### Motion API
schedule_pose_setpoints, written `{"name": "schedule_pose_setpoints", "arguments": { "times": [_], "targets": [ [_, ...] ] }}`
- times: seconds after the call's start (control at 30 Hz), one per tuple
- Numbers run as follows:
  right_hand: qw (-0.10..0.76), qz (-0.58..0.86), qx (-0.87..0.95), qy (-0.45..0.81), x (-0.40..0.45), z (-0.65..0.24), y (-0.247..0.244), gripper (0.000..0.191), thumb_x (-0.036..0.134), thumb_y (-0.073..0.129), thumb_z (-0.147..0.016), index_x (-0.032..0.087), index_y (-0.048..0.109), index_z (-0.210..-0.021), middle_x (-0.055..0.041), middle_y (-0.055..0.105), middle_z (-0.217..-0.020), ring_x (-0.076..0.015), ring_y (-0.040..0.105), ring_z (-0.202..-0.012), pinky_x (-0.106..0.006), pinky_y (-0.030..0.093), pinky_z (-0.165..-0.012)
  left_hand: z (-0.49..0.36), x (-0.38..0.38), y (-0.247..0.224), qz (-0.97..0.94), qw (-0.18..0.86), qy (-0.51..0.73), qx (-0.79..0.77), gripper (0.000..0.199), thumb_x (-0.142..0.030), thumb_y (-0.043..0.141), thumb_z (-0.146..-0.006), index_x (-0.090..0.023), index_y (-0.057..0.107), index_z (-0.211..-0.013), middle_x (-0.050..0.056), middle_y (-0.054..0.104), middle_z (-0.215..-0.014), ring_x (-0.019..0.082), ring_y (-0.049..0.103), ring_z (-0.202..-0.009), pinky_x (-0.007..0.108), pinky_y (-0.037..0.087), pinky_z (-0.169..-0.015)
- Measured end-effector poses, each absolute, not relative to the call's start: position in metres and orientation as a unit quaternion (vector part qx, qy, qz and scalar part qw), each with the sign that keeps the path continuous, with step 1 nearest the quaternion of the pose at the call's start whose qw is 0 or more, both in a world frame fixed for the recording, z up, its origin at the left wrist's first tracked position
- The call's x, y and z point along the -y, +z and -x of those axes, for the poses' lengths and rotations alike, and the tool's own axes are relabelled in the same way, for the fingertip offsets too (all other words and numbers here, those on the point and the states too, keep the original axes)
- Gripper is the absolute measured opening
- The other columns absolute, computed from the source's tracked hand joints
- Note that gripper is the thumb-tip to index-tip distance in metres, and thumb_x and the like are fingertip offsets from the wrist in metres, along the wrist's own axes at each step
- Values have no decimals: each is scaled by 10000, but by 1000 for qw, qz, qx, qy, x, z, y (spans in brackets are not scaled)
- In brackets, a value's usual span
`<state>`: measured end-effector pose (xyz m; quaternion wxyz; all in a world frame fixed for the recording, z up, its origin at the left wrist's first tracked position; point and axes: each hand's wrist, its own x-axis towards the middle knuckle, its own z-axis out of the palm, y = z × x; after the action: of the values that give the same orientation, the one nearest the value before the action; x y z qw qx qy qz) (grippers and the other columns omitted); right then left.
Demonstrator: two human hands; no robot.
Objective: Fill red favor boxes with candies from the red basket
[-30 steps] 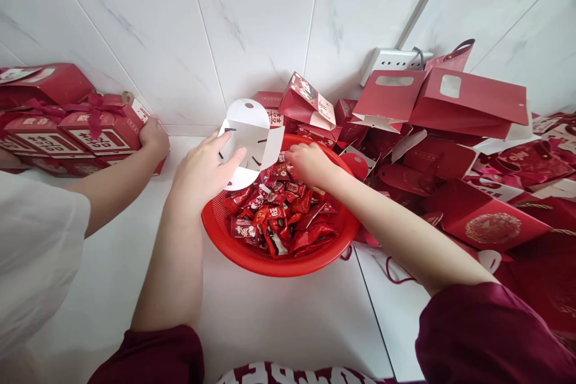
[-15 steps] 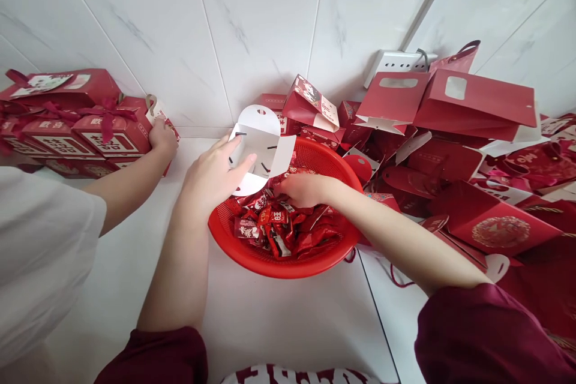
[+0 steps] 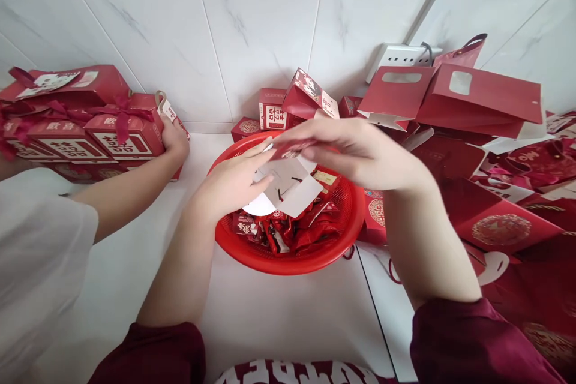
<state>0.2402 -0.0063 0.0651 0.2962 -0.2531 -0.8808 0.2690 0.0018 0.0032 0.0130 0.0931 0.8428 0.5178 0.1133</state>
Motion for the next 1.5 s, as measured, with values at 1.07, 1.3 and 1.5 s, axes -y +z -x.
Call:
{"name": "schedule_pose_setpoints", "arguments": {
  "times": [1.07, 1.3, 1.5],
  "targets": [
    [-114, 205, 919, 316, -49, -161, -15, 524, 94, 661, -790, 176, 662, -1307, -61, 698, -1283, -207, 645, -1134, -272, 466, -940, 34, -3, 34, -666, 60, 200, -716, 523, -493, 452, -949, -321, 571, -1428, -47, 524, -1502, 345, 610, -1191, 458, 517, -961],
    [-220, 172, 921, 273, -45, -160, -37, 849, 214, 836, -683, 173, 518, -1470, -112, 568, -1464, -303, 530, -1309, -328, 399, -1039, 40, -4, 32, -675, 73, 198, -707, 532, -499, 427, -970, -317, 526, -1460, -62, 508, -1513, 298, 611, -1127, 440, 505, -945],
    [-229, 157, 914, 297, -50, -168, -26, 353, 311, 720, -847, 166, 742, -1168, -65, 698, -1280, -223, 618, -1176, -266, 432, -964, 47, -12, 27, -667, 70, 193, -716, 541, -425, 485, -910, -376, 540, -1446, -69, 486, -1533, 301, 653, -1062, 441, 540, -890]
  ]
}}
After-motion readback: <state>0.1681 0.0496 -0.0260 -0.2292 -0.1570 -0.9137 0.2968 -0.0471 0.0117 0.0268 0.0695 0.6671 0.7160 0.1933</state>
